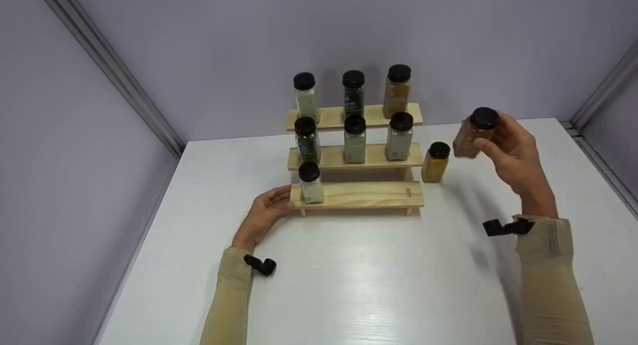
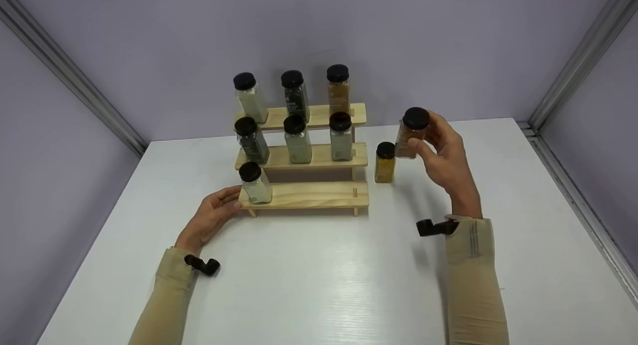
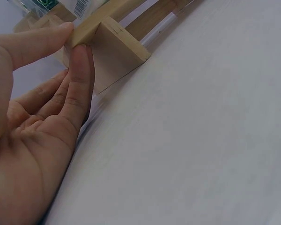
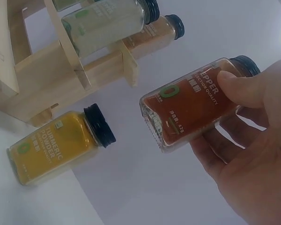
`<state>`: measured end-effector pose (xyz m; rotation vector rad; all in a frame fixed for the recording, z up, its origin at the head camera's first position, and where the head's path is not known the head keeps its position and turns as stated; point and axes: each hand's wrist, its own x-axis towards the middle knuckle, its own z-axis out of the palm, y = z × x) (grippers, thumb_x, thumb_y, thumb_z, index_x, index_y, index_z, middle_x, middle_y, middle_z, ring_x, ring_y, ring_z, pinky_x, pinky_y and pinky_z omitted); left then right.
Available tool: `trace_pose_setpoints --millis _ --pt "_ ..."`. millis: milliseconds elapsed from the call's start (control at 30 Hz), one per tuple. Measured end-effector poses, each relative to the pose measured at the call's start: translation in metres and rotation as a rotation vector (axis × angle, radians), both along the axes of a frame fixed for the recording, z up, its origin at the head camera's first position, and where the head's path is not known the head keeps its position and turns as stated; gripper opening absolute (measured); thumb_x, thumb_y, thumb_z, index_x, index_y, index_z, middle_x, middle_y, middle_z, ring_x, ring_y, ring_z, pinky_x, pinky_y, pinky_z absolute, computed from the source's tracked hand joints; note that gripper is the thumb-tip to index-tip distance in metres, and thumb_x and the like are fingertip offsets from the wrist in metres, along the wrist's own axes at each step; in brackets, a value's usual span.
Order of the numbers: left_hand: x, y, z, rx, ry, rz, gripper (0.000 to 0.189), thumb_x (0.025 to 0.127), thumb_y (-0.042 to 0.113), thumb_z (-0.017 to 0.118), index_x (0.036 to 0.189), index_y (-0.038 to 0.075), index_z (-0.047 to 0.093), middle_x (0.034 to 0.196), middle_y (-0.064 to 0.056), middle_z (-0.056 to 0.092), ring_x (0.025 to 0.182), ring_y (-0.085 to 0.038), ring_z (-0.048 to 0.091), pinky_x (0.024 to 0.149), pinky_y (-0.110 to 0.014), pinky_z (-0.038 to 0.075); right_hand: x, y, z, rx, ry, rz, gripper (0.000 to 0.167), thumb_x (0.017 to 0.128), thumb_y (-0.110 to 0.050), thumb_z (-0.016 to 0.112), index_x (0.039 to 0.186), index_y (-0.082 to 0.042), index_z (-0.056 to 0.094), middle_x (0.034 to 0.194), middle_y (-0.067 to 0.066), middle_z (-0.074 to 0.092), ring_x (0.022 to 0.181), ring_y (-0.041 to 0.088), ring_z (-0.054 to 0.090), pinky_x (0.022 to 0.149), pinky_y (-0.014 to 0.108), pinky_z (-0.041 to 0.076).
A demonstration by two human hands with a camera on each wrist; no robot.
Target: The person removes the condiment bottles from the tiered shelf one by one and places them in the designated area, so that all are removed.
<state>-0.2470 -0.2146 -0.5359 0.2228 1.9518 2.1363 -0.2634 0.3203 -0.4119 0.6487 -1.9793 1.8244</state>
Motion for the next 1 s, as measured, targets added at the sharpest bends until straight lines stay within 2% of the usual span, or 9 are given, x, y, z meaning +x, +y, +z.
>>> trace_pose_setpoints --millis 133,300,633,833,1000 --pt "0.000 -0.001 0.000 -0.001 0.000 0.000 0.060 0.102 0.006 0.071 0.157 -0.003 0.048 0.155 -0.024 0.054 0.127 -0.017 0.066 0.103 -0.029 0.058 -0.002 0.004 -0.004 0.031 0.008 0.003 0.051 0.101 0.014 0.062 0.150 0.005 0.055 0.131 0.005 0.069 0.118 0.015 0.064 0.098 0.018 0.052" --pt "-0.001 -0.001 -0.002 0.005 0.001 -0.006 0.061 0.102 0.006 0.071 0.157 -0.003 0.047 0.155 -0.024 0.053 0.128 -0.018 0.065 0.104 -0.029 0.058 -0.006 0.007 -0.012 0.010 -0.014 0.012 0.051 0.100 0.015 0.061 0.150 0.006 0.055 0.127 0.005 0.070 0.113 0.016 0.063 0.094 0.021 0.051" --pt "0.001 -0.001 0.000 0.001 0.004 -0.014 0.062 0.103 0.007 0.071 0.159 -0.001 0.045 0.156 -0.023 0.051 0.132 -0.022 0.063 0.107 -0.034 0.057 -0.014 0.015 -0.030 0.011 -0.067 0.015 0.053 0.100 0.015 0.061 0.152 0.007 0.053 0.133 0.004 0.068 0.122 0.015 0.063 0.098 0.020 0.052" --pt "0.000 -0.001 -0.001 0.011 0.000 -0.013 0.062 0.103 0.006 0.071 0.158 -0.002 0.045 0.156 -0.024 0.052 0.131 -0.021 0.064 0.108 -0.034 0.057 -0.017 0.019 -0.041 0.035 -0.094 0.008 0.051 0.101 0.013 0.063 0.151 0.007 0.053 0.132 0.002 0.068 0.119 0.014 0.063 0.096 0.018 0.052" --pt "0.000 -0.001 0.000 -0.002 0.008 -0.014 0.062 0.102 0.007 0.072 0.158 -0.002 0.046 0.155 -0.024 0.053 0.129 -0.020 0.065 0.106 -0.033 0.057 -0.021 0.022 -0.052 0.001 -0.131 0.032 0.052 0.101 0.013 0.062 0.152 0.008 0.051 0.132 0.002 0.068 0.119 0.014 0.062 0.097 0.018 0.053"
